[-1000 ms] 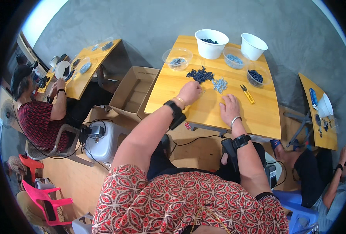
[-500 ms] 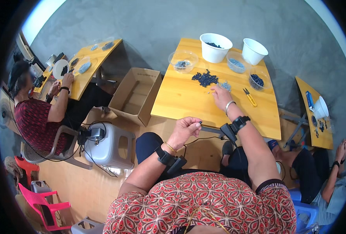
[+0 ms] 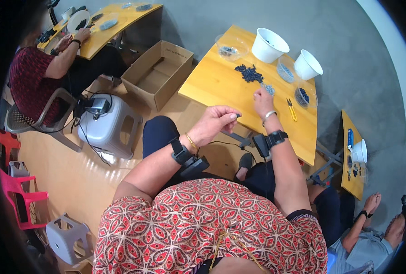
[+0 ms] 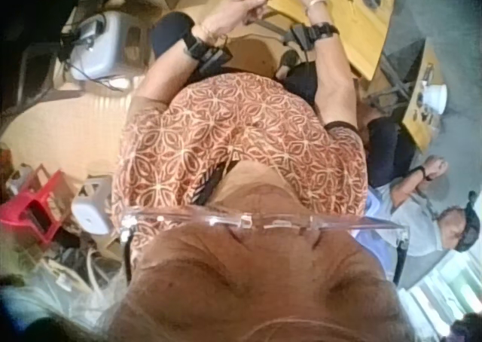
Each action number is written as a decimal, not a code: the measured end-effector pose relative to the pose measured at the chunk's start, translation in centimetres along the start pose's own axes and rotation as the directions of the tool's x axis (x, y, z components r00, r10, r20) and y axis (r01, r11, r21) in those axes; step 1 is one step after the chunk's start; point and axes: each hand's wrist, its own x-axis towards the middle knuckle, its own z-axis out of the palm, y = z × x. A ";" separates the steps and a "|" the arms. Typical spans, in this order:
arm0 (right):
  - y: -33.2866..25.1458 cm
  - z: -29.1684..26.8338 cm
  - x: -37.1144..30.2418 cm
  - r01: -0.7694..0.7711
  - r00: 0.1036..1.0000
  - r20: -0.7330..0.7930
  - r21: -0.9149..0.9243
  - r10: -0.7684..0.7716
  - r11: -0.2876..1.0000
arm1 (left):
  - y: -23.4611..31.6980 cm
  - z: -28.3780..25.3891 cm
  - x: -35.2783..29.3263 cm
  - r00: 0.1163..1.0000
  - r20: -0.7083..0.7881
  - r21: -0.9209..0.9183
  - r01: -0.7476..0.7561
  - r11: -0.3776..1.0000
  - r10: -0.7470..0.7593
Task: Assembling small black plastic components by hand at a table.
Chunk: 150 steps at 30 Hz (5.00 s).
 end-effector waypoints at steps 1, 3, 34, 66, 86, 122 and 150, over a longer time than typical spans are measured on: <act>-0.9 -1.1 -1.2 -0.025 1.000 0.006 0.189 0.025 0.982 | 0.2 0.1 -0.4 0.999 0.037 -0.040 -0.009 0.999 0.011; -2.8 -3.8 -3.6 -0.044 0.999 0.000 0.372 0.048 0.927 | 0.2 1.0 -0.9 0.996 0.083 -0.097 -0.016 0.995 0.024; -15.3 -14.0 -12.6 0.230 0.973 -0.184 0.763 -0.138 0.604 | 3.3 5.7 -4.9 0.952 0.187 0.099 -0.263 0.960 0.242; -14.9 -15.1 -12.4 0.417 0.904 -0.274 0.402 -0.327 0.815 | 1.9 6.0 -4.5 0.861 0.147 0.438 -0.498 0.749 0.487; -14.4 -14.4 -13.3 0.409 0.906 -0.282 0.391 -0.316 0.824 | 0.9 6.2 -4.3 0.879 0.177 0.442 -0.473 0.762 0.443; -0.6 0.0 4.7 -0.015 0.999 0.051 0.088 0.010 0.996 | -1.4 -3.1 2.6 0.980 -0.164 0.130 -0.094 0.987 0.115; -1.0 -1.5 -3.1 0.117 0.990 0.065 0.081 -0.122 0.990 | -2.0 -2.6 2.4 0.981 -0.155 0.199 -0.082 0.977 0.114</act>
